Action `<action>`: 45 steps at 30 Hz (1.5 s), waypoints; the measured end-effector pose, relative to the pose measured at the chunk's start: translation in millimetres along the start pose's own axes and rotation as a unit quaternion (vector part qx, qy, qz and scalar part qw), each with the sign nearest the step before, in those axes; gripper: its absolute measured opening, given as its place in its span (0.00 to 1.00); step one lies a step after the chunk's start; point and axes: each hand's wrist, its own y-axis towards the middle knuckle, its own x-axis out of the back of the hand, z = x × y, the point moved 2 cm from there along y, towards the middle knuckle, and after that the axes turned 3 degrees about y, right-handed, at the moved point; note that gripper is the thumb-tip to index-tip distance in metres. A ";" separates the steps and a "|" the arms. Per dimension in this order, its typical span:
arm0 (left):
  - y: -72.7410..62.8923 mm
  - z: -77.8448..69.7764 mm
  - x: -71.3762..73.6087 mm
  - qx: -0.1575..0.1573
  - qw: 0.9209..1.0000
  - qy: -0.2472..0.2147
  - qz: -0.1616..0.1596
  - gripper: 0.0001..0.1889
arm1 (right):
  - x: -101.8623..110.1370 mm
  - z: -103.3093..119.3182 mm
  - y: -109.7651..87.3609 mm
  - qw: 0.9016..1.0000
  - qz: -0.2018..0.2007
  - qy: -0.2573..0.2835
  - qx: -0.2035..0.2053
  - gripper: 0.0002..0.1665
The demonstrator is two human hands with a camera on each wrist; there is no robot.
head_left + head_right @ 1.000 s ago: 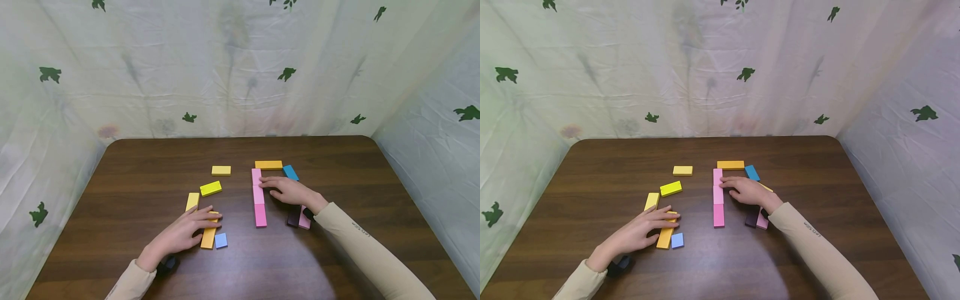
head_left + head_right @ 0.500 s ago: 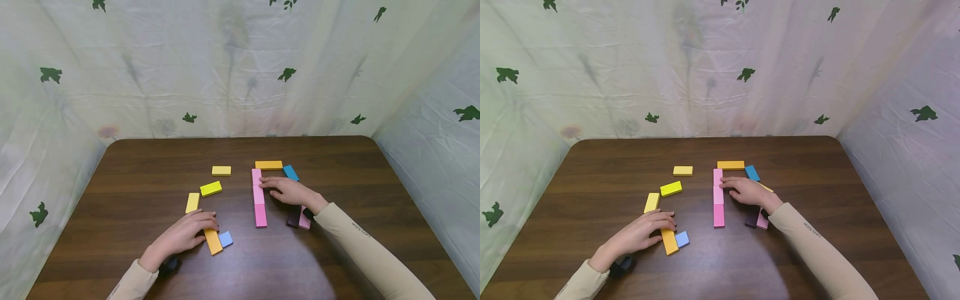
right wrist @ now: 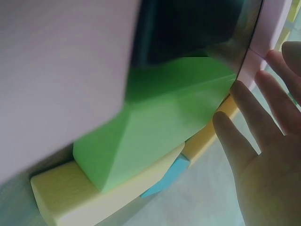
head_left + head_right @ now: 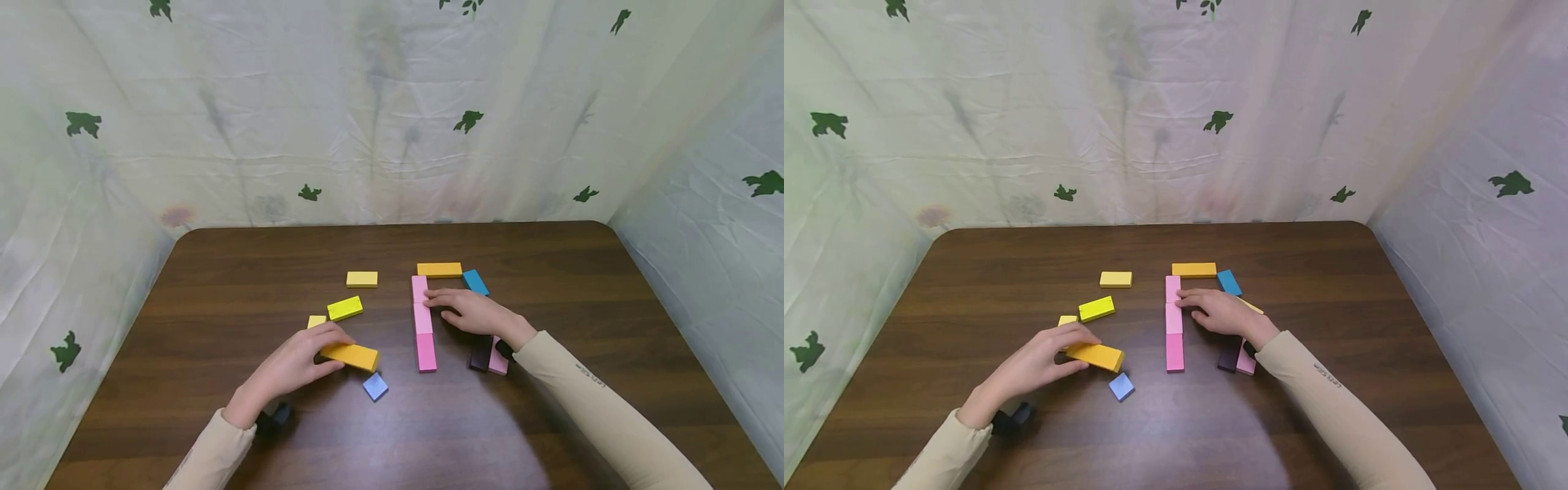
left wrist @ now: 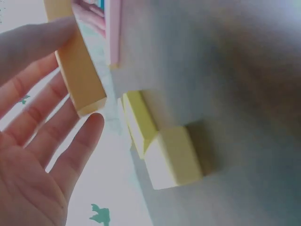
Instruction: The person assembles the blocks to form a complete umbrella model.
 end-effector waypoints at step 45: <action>156.1 39.2 -0.8 0.158 0.985 0.062 -0.014 0.18 | 2.4 2.6 1.8 1.000 0.005 -0.003 -0.009 0.23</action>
